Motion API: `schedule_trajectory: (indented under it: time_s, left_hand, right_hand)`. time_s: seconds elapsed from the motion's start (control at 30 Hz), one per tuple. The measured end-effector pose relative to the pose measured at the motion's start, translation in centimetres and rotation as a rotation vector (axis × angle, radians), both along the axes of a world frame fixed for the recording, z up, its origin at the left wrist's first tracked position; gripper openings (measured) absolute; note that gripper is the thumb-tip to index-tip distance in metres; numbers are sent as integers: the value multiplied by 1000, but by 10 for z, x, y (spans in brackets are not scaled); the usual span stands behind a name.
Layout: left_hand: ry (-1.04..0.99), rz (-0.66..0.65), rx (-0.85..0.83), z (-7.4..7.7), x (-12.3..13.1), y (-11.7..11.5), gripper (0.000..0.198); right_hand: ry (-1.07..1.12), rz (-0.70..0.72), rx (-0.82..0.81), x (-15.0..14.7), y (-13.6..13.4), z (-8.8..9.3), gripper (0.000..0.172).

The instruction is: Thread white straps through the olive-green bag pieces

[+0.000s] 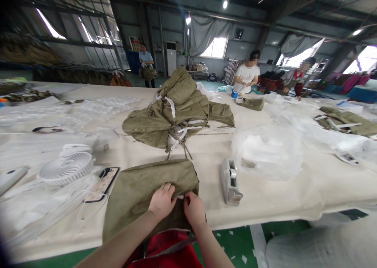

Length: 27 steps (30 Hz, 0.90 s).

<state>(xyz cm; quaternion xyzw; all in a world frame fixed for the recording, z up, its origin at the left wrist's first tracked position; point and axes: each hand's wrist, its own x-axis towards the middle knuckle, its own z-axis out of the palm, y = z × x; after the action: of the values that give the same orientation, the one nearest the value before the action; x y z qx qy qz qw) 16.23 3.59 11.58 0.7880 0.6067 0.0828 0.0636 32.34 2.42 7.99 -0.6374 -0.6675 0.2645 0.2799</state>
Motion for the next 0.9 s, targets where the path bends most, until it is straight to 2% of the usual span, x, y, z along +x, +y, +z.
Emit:
schedule_trajectory:
  time_s: [0.17,0.33,0.4,0.5,0.57,0.67,0.73,0.9]
  left_hand:
    - [-30,-25,231,-16,6,-1,34]
    - [-7,-79,340,-37,19,3,32]
    - [-3,-79,345,-41,23,4,33]
    - [-46,-93,278,-32,21,7,32]
    - [-86,-163,196,-18,12,9,33]
    - [-105,-284,94,5,-4,12,45]
    - [-98,-310,68,14,-12,14,45]
    - [-80,-290,94,10,-12,17,34]
  right_hand:
    - [-119,-7,75,-2,-7,-14,19]
    - [-181,19,98,-2,-9,-21,19]
    - [-196,17,101,-1,-9,-22,19]
    - [-219,20,105,-2,-10,-22,18]
    - [-233,28,109,-2,-11,-21,17]
    - [-245,34,123,-3,-12,-20,17]
    - [-248,30,128,-3,-13,-21,16]
    - [-244,34,127,-2,-14,-22,15]
